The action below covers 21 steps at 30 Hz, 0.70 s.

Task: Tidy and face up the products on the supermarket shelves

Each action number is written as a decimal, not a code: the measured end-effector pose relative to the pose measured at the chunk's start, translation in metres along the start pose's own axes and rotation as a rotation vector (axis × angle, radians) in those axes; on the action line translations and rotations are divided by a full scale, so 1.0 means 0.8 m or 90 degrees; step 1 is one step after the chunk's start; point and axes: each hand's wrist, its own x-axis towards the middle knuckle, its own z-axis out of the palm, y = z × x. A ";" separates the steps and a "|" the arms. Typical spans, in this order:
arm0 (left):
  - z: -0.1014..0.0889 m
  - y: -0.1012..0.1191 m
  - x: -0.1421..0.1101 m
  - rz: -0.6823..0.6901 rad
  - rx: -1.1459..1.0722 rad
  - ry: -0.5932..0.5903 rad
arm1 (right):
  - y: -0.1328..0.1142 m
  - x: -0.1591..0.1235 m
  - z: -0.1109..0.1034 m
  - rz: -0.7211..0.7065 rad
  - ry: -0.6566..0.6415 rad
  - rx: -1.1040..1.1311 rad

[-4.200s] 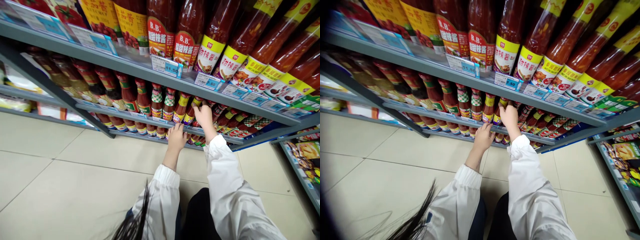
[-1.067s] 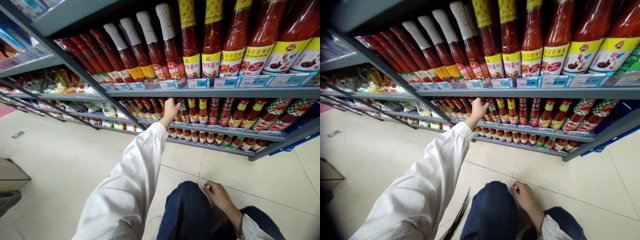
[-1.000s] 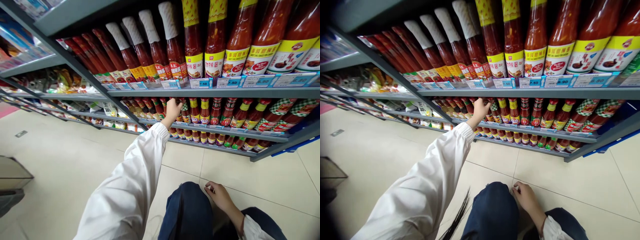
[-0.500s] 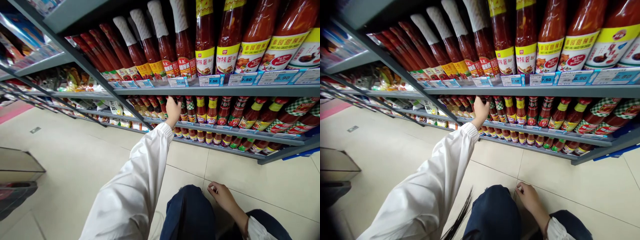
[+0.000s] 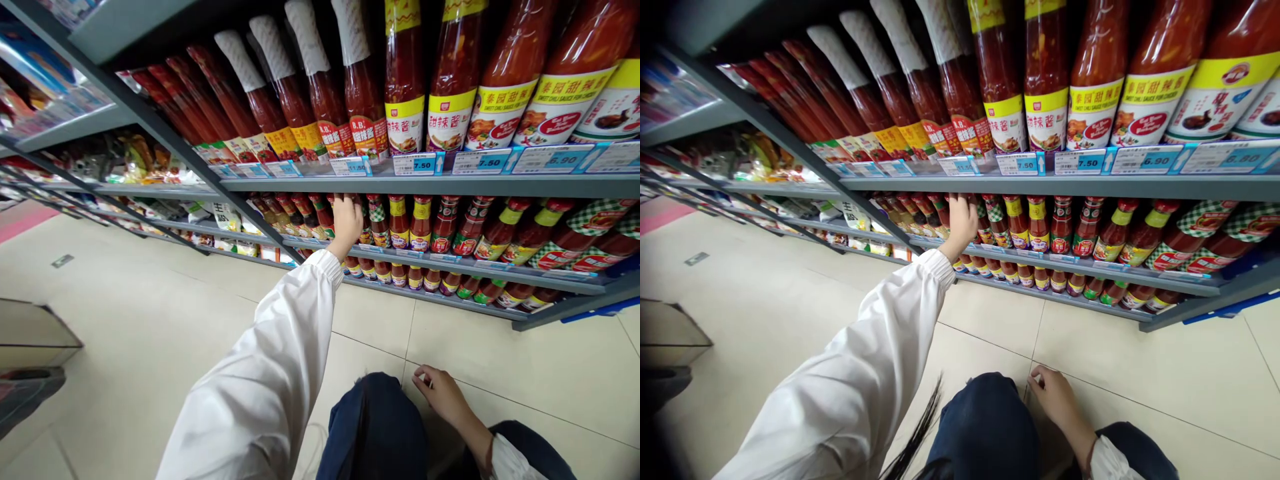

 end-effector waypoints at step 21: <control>-0.007 -0.011 -0.029 0.073 0.039 -0.045 | 0.000 -0.001 0.001 0.009 0.003 -0.007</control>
